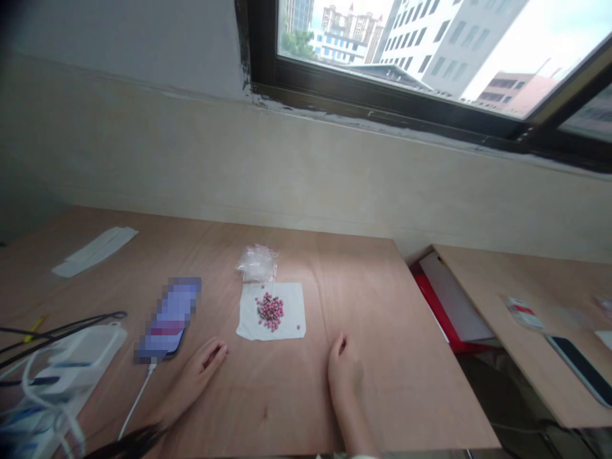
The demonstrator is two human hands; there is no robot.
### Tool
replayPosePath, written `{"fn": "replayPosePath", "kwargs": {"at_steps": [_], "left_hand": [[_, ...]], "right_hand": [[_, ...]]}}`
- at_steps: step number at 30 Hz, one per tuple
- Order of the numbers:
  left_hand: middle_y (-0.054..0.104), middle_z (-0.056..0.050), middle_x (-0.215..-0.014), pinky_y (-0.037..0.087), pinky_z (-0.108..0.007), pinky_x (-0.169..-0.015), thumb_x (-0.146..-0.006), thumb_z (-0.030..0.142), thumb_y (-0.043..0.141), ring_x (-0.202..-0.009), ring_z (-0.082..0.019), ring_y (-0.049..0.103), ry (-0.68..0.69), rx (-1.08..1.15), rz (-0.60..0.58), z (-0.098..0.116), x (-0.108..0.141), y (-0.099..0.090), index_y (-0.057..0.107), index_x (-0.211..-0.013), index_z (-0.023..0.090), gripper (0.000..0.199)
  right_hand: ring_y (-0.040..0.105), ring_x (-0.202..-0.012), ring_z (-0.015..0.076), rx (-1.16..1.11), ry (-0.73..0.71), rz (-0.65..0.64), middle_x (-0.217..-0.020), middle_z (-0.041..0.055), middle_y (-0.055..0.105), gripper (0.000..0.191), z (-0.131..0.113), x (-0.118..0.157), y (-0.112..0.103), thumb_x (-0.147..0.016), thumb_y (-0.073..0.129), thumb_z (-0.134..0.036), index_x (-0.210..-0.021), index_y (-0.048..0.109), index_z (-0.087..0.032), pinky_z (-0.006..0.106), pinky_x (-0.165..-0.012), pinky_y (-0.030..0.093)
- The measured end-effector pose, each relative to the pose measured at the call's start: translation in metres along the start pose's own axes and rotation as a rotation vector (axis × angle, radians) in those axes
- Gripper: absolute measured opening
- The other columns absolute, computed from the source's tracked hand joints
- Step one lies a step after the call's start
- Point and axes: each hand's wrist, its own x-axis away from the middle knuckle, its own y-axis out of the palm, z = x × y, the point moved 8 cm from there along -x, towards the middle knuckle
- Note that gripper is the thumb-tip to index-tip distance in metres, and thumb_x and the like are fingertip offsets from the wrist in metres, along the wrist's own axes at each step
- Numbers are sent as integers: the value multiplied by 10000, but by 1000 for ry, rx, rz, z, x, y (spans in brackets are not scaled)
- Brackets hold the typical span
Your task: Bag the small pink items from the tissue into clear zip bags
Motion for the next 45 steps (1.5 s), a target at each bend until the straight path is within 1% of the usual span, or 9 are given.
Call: {"fn": "replayPosePath", "kwargs": {"at_steps": [2, 4, 8, 13, 22, 32, 37, 42, 45], "left_hand": [[509, 0, -663, 392, -242, -609, -804, 394, 401, -654, -163, 505, 3, 20, 11, -3, 6, 1, 500, -664, 194, 264], [508, 1, -667, 388, -240, -600, -799, 396, 406, -648, -161, 499, 1, 20, 38, -6, 9, 1, 511, -676, 191, 261], [526, -4, -679, 387, -247, -603, -780, 407, 427, -640, -159, 490, -18, -3, 95, -9, 10, 0, 531, -707, 181, 259], [545, -2, -667, 399, -240, -606, -760, 418, 442, -654, -159, 508, -49, 32, 89, -11, 11, -1, 548, -724, 172, 271], [586, -7, -691, 423, -242, -630, -735, 445, 455, -691, -170, 546, -95, 70, 103, -21, 9, -3, 559, -739, 170, 295], [565, 1, -681, 409, -238, -629, -751, 438, 442, -684, -168, 533, -108, 42, 82, -17, 9, -3, 550, -726, 182, 279], [584, 2, -655, 416, -235, -632, -712, 459, 496, -695, -181, 547, -67, 110, 70, -19, 6, -4, 562, -669, 182, 287], [574, 4, -604, 417, -240, -600, -661, 517, 515, -656, -192, 549, -87, 145, 40, -19, 1, -3, 553, -630, 183, 338], [581, 3, -600, 425, -243, -600, -632, 563, 512, -662, -198, 554, -108, 141, 36, -18, -1, -3, 544, -619, 185, 380]], "right_hand": [[532, -553, 193, 66, -79, 23, -660, 112, 610, 358, 1, 9, -2, -829, 282, -337, -667, 547, -160, 266, -496, 284], [538, -565, 193, 125, -121, 51, -667, 118, 616, 352, -6, 12, -3, -827, 293, -313, -658, 558, -154, 271, -503, 278], [528, -540, 182, 217, -66, 102, -669, 122, 622, 334, -11, 10, -6, -816, 321, -285, -660, 579, -142, 280, -490, 243], [527, -564, 171, 210, -135, 108, -685, 100, 618, 326, -14, 13, -7, -826, 319, -272, -689, 583, -138, 275, -500, 236], [522, -570, 174, 230, -114, 94, -681, 105, 612, 328, -14, 13, -9, -825, 327, -267, -690, 590, -125, 272, -504, 228], [525, -563, 176, 212, -128, 82, -667, 92, 610, 314, -13, 13, -7, -824, 322, -268, -666, 565, -149, 272, -492, 231], [532, -555, 175, 187, -247, 79, -643, 80, 601, 313, -14, 15, -5, -837, 304, -270, -649, 535, -171, 267, -502, 277], [543, -572, 173, 171, -424, 60, -636, 74, 590, 316, -16, 20, -3, -847, 286, -257, -642, 516, -185, 263, -520, 315], [543, -584, 172, 168, -469, 81, -638, 73, 583, 297, -15, 22, -2, -837, 296, -239, -630, 502, -184, 262, -538, 330]]}}
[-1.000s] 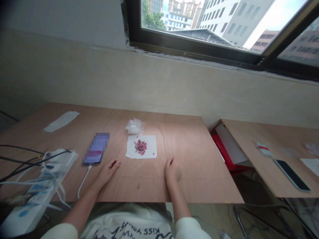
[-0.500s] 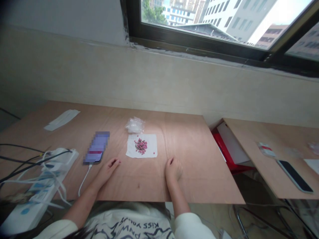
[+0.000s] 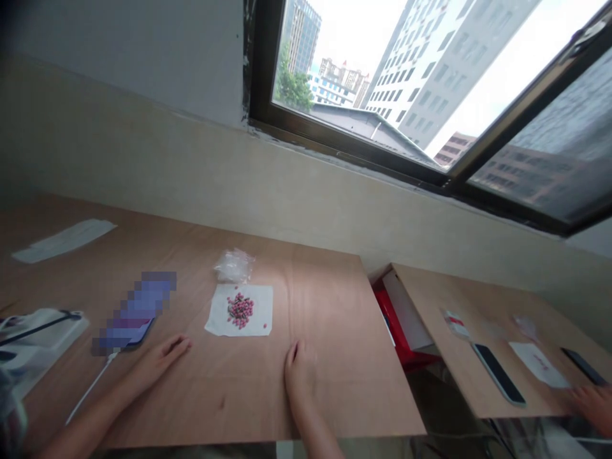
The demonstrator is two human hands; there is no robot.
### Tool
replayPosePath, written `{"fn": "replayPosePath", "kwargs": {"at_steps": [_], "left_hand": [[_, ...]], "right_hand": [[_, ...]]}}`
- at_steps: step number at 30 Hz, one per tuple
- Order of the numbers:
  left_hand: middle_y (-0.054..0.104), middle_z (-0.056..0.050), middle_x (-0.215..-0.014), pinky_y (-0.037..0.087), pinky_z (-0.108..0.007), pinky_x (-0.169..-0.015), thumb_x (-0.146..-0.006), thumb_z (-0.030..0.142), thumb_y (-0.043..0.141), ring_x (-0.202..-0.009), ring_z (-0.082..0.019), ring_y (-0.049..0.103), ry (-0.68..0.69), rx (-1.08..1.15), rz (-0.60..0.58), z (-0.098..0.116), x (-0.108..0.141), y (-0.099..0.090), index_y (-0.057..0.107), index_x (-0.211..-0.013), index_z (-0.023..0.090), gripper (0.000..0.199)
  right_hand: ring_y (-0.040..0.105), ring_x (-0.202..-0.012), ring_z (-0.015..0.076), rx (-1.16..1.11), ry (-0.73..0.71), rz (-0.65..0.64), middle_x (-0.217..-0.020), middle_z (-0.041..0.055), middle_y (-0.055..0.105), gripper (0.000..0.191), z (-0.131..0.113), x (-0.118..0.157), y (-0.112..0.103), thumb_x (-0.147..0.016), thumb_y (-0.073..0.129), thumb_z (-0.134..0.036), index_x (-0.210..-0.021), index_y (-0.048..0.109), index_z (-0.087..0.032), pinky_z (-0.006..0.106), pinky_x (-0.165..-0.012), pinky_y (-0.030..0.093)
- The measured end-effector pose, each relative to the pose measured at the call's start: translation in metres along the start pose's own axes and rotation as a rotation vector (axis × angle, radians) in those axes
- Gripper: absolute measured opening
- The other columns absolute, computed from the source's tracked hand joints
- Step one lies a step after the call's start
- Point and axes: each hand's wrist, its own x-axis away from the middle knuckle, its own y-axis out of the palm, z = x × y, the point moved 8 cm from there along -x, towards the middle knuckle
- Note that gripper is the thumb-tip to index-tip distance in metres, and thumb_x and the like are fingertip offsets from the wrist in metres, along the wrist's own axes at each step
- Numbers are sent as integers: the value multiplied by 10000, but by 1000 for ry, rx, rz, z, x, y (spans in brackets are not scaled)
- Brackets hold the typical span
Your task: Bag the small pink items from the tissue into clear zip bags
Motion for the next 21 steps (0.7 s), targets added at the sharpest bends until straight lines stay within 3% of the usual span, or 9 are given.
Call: {"fn": "replayPosePath", "kwargs": {"at_steps": [12, 21], "left_hand": [[618, -18, -683, 456, -240, -635, -678, 584, 468, -708, -193, 587, 35, -39, 121, -8, 6, -3, 581, -707, 181, 419], [594, -17, -701, 440, -241, -660, -750, 481, 458, -724, -180, 565, 76, -73, 62, -8, 5, -2, 568, -719, 176, 326]], "right_hand": [[509, -533, 158, -107, 65, 49, -561, 44, 535, 294, 8, 0, 3, -824, 314, -287, -575, 435, -187, 248, -515, 320], [520, -537, 163, -118, 113, 3, -567, 51, 557, 299, 9, -3, 0, -816, 321, -312, -572, 443, -189, 246, -507, 314]]}}
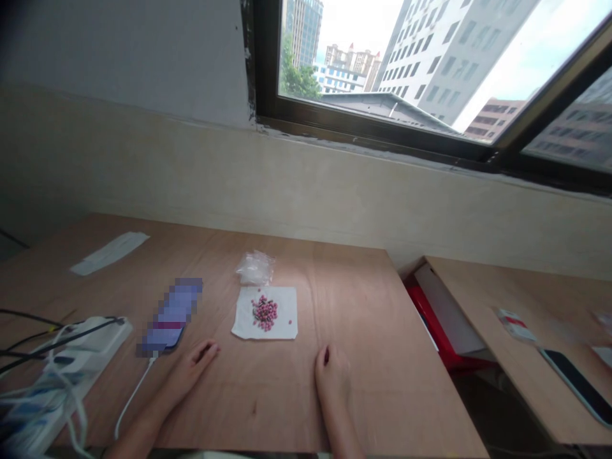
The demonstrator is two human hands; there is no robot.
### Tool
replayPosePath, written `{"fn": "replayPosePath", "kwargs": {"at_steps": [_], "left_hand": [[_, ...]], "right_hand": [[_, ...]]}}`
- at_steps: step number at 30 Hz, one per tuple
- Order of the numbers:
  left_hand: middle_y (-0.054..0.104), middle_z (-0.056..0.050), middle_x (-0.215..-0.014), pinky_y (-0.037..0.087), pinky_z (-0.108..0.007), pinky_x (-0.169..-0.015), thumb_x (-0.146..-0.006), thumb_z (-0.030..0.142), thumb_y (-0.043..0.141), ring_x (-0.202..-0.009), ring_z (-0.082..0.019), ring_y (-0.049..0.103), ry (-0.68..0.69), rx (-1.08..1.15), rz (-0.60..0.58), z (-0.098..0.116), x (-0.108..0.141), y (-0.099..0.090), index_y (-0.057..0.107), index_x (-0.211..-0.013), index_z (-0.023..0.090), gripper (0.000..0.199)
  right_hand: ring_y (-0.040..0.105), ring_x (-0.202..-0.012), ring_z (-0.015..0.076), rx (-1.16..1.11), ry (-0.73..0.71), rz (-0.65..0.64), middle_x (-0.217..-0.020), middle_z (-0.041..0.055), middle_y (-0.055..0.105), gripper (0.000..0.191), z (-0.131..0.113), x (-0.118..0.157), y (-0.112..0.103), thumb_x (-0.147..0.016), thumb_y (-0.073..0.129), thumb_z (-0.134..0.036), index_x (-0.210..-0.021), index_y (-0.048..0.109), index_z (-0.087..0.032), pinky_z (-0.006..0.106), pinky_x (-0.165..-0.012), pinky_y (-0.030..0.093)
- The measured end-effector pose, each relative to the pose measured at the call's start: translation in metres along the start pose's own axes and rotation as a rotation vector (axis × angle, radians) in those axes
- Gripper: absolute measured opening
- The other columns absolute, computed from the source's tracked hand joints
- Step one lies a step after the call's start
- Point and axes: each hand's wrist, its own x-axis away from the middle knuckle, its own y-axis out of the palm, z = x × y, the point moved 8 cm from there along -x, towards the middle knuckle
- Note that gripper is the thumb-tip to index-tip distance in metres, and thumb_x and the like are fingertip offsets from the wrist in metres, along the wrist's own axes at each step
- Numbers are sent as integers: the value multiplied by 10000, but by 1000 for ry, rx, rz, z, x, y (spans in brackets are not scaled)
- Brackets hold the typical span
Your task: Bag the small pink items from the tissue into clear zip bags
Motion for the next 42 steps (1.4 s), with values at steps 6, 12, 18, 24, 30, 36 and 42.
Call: {"fn": "replayPosePath", "kwargs": {"at_steps": [6, 12, 18, 24, 30, 36, 42], "left_hand": [[578, -14, -685, 426, -238, -626, -764, 403, 455, -685, -168, 552, 13, -5, 31, 9, 1, -1, 565, -699, 171, 266], [547, -5, -655, 400, -232, -592, -768, 378, 453, -625, -149, 500, 63, -58, -18, 16, 3, 1, 550, -662, 172, 251], [527, -10, -682, 390, -232, -606, -808, 360, 398, -654, -151, 491, 74, -116, -19, 9, 3, 5, 526, -693, 176, 252], [477, 2, -652, 365, -227, -566, -823, 378, 364, -606, -141, 462, 61, -162, -40, 6, 2, 8, 512, -692, 179, 281], [473, 2, -647, 358, -228, -564, -817, 360, 381, -599, -140, 451, 32, -114, -30, 15, 3, 6, 509, -668, 184, 264], [477, 3, -626, 353, -224, -543, -799, 383, 412, -583, -140, 447, 2, -72, -20, 17, 1, 5, 528, -644, 187, 276], [499, 0, -635, 372, -224, -560, -794, 365, 420, -590, -136, 459, -4, -56, -30, 13, 2, 2, 530, -645, 180, 261]], "right_hand": [[519, -523, 164, 29, 32, -26, -574, 57, 567, 316, 1, -1, 1, -816, 310, -328, -585, 471, -184, 248, -492, 298], [512, -532, 165, 6, 44, -59, -571, 58, 558, 308, 2, 0, 2, -799, 317, -341, -577, 463, -185, 249, -497, 301], [505, -508, 171, -241, 242, -118, -564, 50, 559, 320, 3, -12, 6, -780, 332, -389, -591, 482, -179, 254, -464, 328], [548, -792, 211, -540, -134, -72, -828, 117, 606, 265, -129, -81, 16, -755, 429, -327, -849, 563, -119, 325, -714, 423], [526, -984, 263, -531, -231, -246, -1038, 160, 589, 383, -224, -130, 65, -696, 544, -203, -1065, 545, -96, 384, -838, 377], [587, -805, 221, -643, -149, -171, -840, 114, 661, 227, -201, -143, 59, -755, 447, -222, -836, 639, -132, 365, -765, 408], [559, -843, 186, -945, 79, 97, -887, 106, 619, 289, -149, -135, -10, -771, 431, -358, -882, 558, -122, 317, -776, 399]]}}
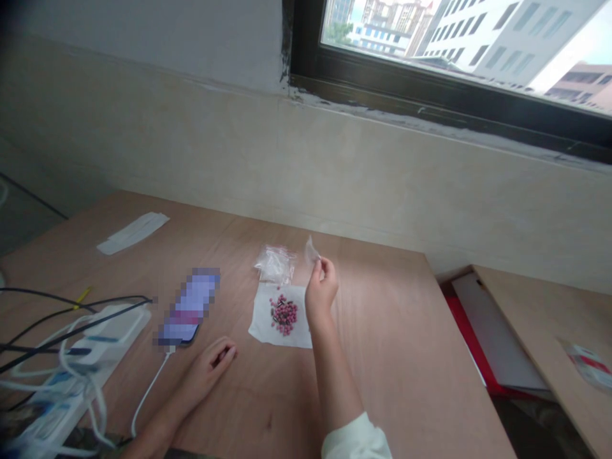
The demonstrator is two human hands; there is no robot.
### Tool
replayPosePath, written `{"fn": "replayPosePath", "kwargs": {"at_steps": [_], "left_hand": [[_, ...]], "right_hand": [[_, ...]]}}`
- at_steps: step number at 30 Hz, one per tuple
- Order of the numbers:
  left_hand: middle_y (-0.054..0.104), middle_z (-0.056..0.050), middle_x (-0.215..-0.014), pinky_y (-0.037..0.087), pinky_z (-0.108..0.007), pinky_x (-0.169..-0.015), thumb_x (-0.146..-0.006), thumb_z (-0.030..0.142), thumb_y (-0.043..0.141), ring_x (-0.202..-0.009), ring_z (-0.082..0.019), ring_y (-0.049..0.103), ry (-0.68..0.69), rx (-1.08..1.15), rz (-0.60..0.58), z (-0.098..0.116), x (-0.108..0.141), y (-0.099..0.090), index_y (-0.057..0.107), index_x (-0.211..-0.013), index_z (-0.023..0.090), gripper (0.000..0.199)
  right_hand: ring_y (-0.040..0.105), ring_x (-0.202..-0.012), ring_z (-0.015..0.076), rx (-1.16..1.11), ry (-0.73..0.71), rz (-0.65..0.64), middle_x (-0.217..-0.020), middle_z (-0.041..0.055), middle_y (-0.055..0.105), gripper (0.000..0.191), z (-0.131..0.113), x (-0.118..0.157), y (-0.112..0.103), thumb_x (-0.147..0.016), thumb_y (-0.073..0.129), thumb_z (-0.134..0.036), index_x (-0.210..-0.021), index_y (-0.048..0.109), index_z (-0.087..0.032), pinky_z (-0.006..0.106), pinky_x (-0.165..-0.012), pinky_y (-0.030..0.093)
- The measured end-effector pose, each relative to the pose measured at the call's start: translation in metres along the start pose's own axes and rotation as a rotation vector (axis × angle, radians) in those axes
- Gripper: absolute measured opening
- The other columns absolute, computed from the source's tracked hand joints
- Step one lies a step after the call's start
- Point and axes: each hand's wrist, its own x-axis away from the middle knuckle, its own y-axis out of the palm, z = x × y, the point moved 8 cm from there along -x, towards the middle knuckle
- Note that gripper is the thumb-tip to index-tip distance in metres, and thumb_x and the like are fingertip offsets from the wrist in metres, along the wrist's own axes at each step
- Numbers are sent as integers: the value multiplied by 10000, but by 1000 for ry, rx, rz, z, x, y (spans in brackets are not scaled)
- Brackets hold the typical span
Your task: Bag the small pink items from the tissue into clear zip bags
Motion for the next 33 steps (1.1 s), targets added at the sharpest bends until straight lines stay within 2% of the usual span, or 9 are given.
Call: {"fn": "replayPosePath", "kwargs": {"at_steps": [3, 6, 9, 11, 16, 20, 23, 26, 33], "left_hand": [[552, -16, -684, 414, -233, -613, -778, 390, 437, -670, -155, 520, -79, 106, -8, -5, -1, -1, 548, -685, 174, 260], [612, -47, -835, 451, -249, -645, -763, 428, 447, -757, -173, 563, -160, 255, -26, 2, -8, 3, 572, -895, 171, 316], [602, -54, -967, 458, -264, -715, -754, 401, 486, -795, -160, 566, -57, 320, -184, 36, -18, 19, 536, -1047, 185, 368], [612, -39, -847, 456, -255, -697, -752, 372, 504, -749, -150, 558, 7, 296, -262, 58, -23, 27, 586, -909, 168, 270], [548, 12, -605, 448, -230, -572, -717, 331, 559, -566, -113, 521, -13, 263, -328, 76, -18, 25, 569, -683, 148, 187], [518, 26, -562, 444, -223, -527, -704, 364, 571, -518, -103, 503, -42, 202, -285, 74, -9, 13, 528, -628, 153, 229], [509, 29, -577, 430, -207, -493, -707, 361, 565, -507, -94, 490, -23, 154, -292, 78, -5, 11, 503, -611, 155, 235], [515, 26, -600, 408, -196, -470, -704, 319, 553, -519, -95, 490, 9, 107, -297, 87, -7, 12, 493, -602, 158, 200], [487, 42, -519, 369, -207, -476, -678, 313, 566, -492, -104, 482, 61, -77, -296, 94, -25, 14, 483, -559, 164, 207]], "right_hand": [[564, -766, 162, -240, 141, -16, -816, 74, 616, 270, 9, 25, -30, -750, 479, -392, -846, 522, -144, 297, -729, 412], [527, -607, 132, -329, 331, -233, -712, 39, 608, 266, 32, 68, -34, -709, 537, -420, -763, 532, -160, 266, -616, 411], [487, -530, 119, -376, 445, -388, -627, 13, 577, 279, 50, 108, -27, -693, 545, -454, -692, 521, -176, 255, -556, 394], [461, -502, 113, -394, 467, -422, -585, 3, 549, 298, 57, 123, -24, -677, 549, -475, -656, 504, -181, 247, -523, 377], [446, -531, 114, -306, 438, -348, -619, 0, 521, 286, 61, 131, -30, -659, 553, -458, -725, 486, -187, 245, -527, 373], [437, -612, 116, -34, 275, -176, -714, -6, 478, 211, 33, 137, -46, -700, 540, -363, -788, 442, -199, 248, -590, 382], [441, -643, 118, 2, 115, -437, -698, -4, 476, 136, -5, 152, -18, -745, 505, -313, -730, 453, -188, 245, -615, 376], [450, -610, 114, -2, 84, -643, -658, -7, 501, 129, -24, 163, 7, -749, 510, -299, -716, 474, -180, 236, -574, 369], [520, -580, 128, -30, 181, -631, -596, 23, 592, 196, -11, 142, 14, -749, 511, -305, -619, 565, -168, 254, -571, 403]]}}
